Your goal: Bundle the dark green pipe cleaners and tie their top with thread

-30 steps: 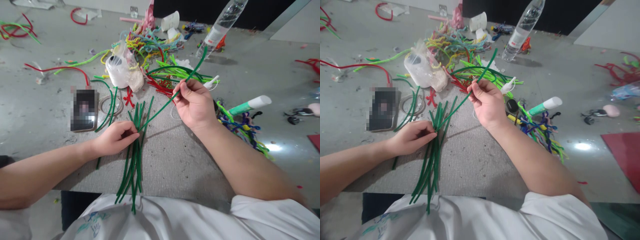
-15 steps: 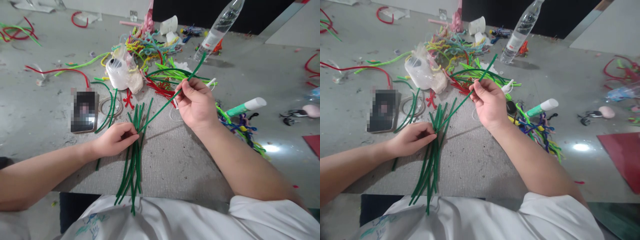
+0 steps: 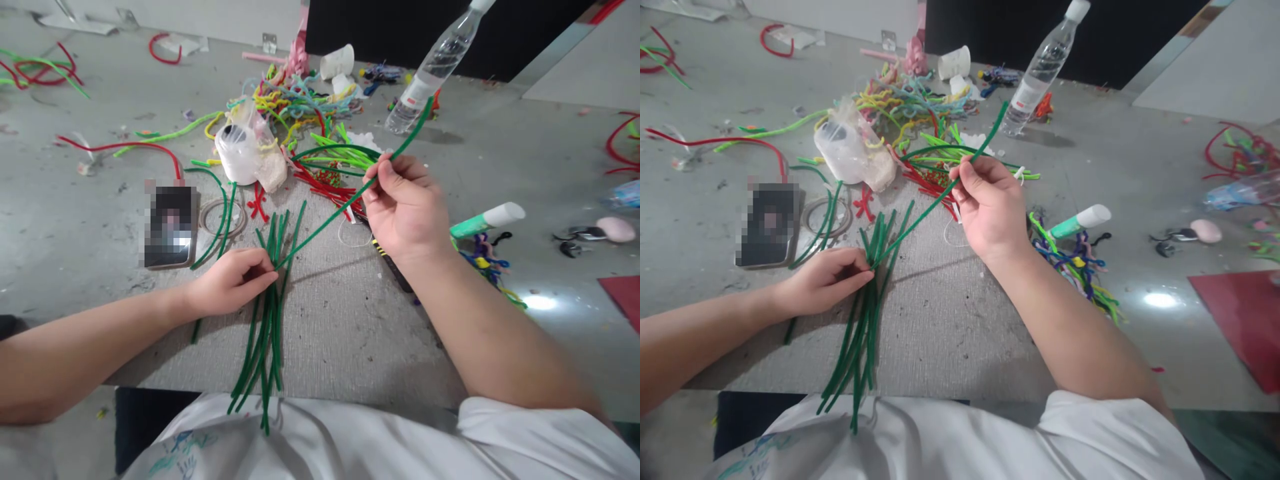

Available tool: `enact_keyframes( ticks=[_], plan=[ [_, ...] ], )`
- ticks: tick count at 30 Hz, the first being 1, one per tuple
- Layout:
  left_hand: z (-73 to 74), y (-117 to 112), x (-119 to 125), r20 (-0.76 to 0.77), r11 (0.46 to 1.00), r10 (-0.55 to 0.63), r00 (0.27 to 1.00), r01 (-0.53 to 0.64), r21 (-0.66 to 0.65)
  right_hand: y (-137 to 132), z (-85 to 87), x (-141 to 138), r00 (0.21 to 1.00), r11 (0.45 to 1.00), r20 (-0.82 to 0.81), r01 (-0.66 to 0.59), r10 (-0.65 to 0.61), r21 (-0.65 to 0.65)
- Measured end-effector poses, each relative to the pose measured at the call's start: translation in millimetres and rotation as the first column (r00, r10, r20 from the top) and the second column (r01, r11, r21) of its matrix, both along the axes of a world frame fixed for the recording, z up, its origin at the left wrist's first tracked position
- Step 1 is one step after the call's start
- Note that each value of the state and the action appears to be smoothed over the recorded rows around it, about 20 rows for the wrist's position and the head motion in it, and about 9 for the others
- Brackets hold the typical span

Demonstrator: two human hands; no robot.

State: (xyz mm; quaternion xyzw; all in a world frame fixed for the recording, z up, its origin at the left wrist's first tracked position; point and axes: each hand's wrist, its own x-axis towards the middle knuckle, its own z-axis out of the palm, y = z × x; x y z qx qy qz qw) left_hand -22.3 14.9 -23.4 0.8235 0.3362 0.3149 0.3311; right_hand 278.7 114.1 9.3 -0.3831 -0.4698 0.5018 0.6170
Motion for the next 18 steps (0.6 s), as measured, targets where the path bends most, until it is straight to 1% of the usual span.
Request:
enact_keyframes(
  ticks=[4, 7, 10, 18],
  plan=[
    [1.3, 0, 0, -0.008, 1.0, 0.008, 1.0, -0.008, -0.021, 2, 1.0, 1, 1.0, 1.0, -0.009, -0.009, 0.009, 0.017],
    [1.8, 0, 1, -0.015, 0.999, 0.018, 1.0, -0.018, -0.042, 3, 2.6, 2, 1.0, 1.0, -0.015, 0.015, -0.014, 0.021],
    [2.0, 0, 1, -0.013, 0.999, 0.019, 1.0, -0.02, -0.045, 5, 2.8, 3, 0.998, 0.999, -0.036, 0.043, -0.043, 0.011],
    [2.8, 0, 1, -0.02, 0.999, 0.013, 1.0, -0.014, -0.042, 12, 2.2, 9, 0.998, 0.998, -0.032, 0.058, -0.059, -0.02]
  ],
)
